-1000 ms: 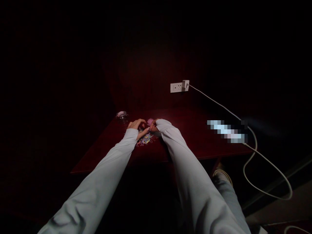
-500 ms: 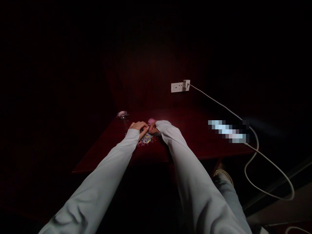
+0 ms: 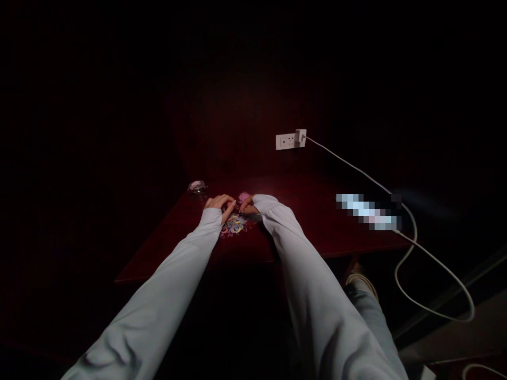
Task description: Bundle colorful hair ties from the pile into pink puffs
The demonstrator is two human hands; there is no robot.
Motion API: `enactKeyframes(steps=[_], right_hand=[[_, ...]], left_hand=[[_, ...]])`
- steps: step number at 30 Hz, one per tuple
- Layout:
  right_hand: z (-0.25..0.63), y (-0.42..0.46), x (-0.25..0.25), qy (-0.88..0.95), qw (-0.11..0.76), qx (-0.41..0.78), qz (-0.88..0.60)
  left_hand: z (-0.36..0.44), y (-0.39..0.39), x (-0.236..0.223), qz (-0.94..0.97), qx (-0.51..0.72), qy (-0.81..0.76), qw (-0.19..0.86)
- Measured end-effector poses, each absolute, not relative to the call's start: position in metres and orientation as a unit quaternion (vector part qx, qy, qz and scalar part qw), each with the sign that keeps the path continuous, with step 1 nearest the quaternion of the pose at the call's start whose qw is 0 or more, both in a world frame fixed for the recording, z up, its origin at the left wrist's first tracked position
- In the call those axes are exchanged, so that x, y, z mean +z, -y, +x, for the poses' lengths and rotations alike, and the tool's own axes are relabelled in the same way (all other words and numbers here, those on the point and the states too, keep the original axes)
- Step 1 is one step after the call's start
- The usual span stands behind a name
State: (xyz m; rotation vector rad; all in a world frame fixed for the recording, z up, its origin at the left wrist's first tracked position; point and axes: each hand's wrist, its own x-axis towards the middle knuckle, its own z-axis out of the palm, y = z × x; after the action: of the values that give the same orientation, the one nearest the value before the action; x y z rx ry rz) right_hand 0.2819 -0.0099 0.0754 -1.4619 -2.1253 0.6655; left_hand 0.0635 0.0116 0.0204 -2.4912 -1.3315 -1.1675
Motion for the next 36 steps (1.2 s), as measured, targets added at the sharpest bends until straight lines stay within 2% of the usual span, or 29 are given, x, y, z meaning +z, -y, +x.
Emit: enactKeyframes(steps=[3,10,13,18,22,28,32,36], right_hand=[[0.279,0.014,0.077,0.771,0.208,0.257,-0.544],[0.275,0.007,0.083,0.786,0.211,0.239,-0.53],[0.282,0.003,0.085,0.783,0.239,0.242,-0.521],[0.304,0.002,0.083,0.76,0.348,0.196,-0.512],[0.309,-0.001,0.076,0.738,0.314,0.18,-0.57],[0.283,-0.007,0.07,0.761,0.32,0.32,-0.465],[0.272,-0.013,0.069,0.757,0.287,0.279,-0.517],[0.278,-0.012,0.065,0.742,0.298,0.236,-0.552]], left_hand=[[0.061,-0.02,0.018,-0.822,-0.361,0.44,0.036],[0.06,-0.016,0.021,-0.816,-0.368,0.444,0.038],[0.062,-0.005,0.023,-0.807,-0.388,0.443,0.047],[0.067,0.006,0.027,-0.805,-0.411,0.426,0.039],[0.069,0.008,0.03,-0.81,-0.406,0.422,0.041],[0.067,0.008,0.03,-0.81,-0.39,0.435,0.046],[0.068,0.008,0.031,-0.801,-0.402,0.441,0.045],[0.068,0.008,0.032,-0.8,-0.405,0.439,0.044]])
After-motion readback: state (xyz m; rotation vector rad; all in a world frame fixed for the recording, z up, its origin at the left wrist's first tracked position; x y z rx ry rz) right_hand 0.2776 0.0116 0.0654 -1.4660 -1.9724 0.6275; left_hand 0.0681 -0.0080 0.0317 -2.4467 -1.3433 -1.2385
